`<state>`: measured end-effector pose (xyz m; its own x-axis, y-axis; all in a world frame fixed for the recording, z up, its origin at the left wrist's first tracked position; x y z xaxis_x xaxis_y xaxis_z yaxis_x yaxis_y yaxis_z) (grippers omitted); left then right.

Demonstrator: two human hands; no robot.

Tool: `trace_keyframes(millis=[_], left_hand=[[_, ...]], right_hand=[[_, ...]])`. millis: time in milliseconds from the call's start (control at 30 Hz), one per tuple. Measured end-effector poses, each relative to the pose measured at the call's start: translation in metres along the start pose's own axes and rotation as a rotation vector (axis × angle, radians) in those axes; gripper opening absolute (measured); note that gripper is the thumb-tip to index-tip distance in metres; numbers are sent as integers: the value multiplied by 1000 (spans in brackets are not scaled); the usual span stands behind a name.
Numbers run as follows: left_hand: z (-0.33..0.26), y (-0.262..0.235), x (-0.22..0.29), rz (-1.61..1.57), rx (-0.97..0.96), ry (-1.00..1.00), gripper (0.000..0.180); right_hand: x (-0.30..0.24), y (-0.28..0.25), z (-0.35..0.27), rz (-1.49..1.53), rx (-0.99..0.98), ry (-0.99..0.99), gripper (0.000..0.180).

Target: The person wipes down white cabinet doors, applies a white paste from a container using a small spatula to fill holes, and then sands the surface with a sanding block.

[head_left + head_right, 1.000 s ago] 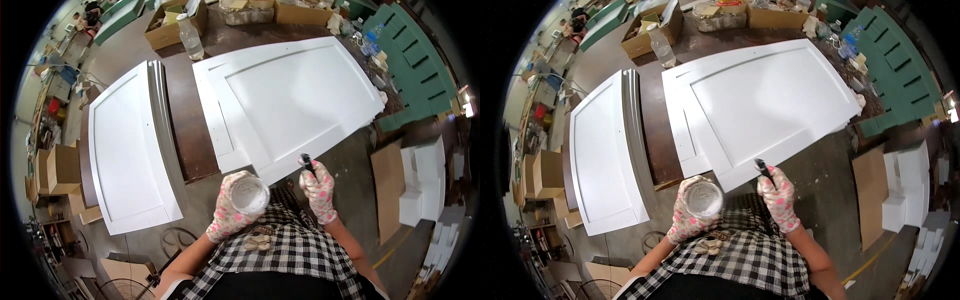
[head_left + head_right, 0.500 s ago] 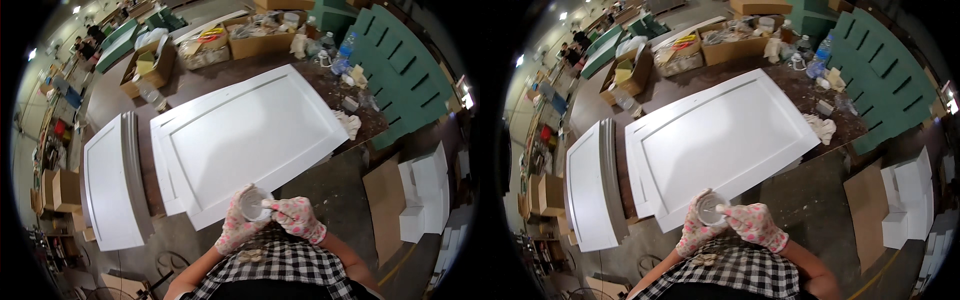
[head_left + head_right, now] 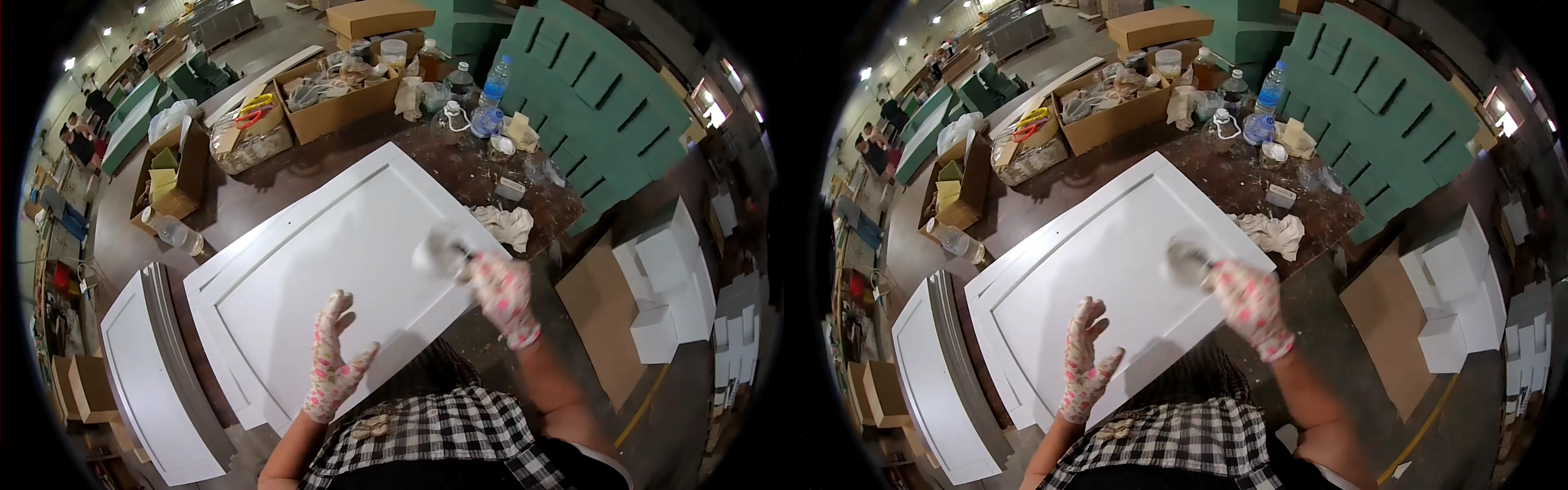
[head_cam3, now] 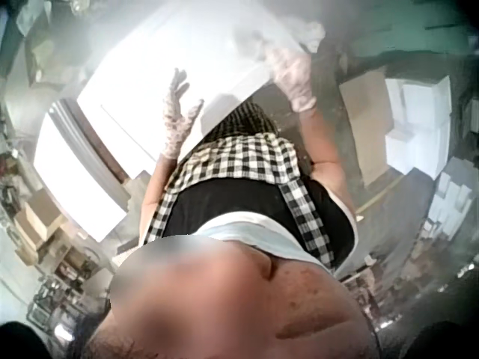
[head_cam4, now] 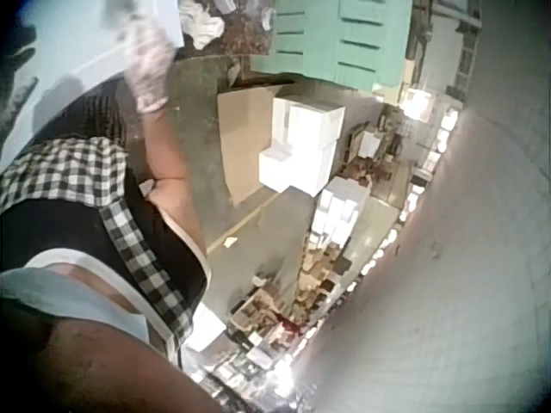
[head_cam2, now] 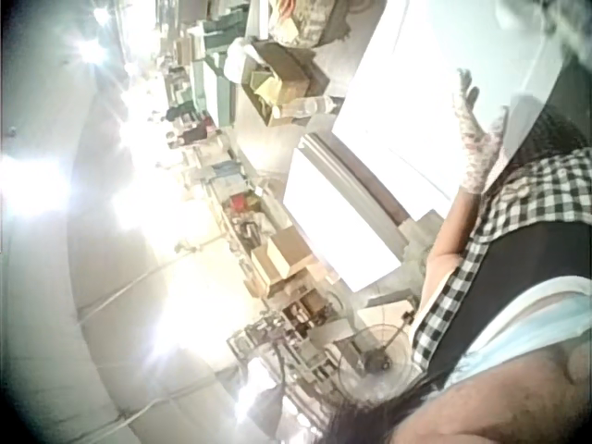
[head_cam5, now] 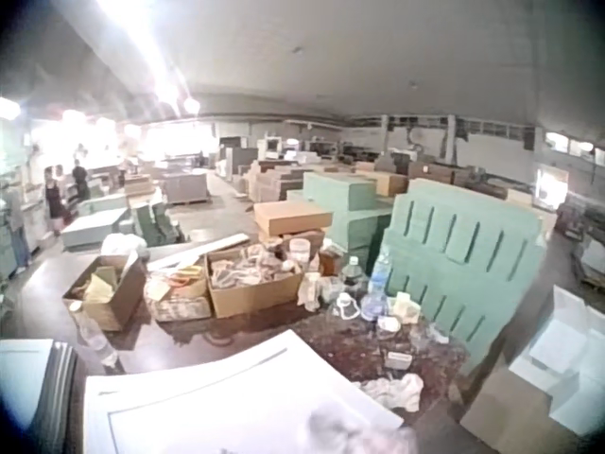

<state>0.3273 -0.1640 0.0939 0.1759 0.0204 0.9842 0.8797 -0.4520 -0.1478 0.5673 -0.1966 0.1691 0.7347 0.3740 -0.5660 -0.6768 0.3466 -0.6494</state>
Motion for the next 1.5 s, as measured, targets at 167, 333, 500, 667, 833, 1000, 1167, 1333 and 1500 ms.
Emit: trace_keyframes(millis=[167, 333, 500, 667, 833, 1000, 1167, 1333, 1500], left_hand=[[13, -39, -22, -13, 285, -138, 65], [-7, -50, -28, 3, 562, -203, 58], [-52, -8, -30, 506, 550, -361, 64], [-77, 37, -46, 1306, 510, -399, 72], [-74, 30, -48, 1386, 459, -482, 56], [-79, 35, 20, 1383, 491, -265, 44], [-51, 5, 134, 1432, 615, -30, 35], [-36, -38, 200, 1396, 621, 105, 50], [-13, -60, 240, 1397, 504, -75, 43]], right_hand=[[170, -29, 39, 4, 181, 242, 22], [309, 3, 52, -99, 128, 298, 25], [337, 46, 36, 137, 38, 381, 33], [296, 69, 17, 689, 48, 564, 34], [272, 85, 24, 928, 26, 591, 27], [255, 66, 41, 909, 2, 488, 27], [298, 58, 84, 1192, 220, -49, 42], [209, 65, 174, 1566, 131, -346, 61], [224, 84, 206, -228, 65, -314, 44]])
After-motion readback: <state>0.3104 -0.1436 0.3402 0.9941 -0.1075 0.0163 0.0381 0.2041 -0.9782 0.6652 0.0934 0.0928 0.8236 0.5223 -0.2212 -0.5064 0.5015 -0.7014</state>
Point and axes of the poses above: each hand's wrist, its own z-axis towards the middle knuckle, its own y-axis out of the palm, x = y × z, the point moved 10 cm from there along z, towards the middle knuckle, and after that the axes turned 15 degrees about -y, right-handed, at the moved point
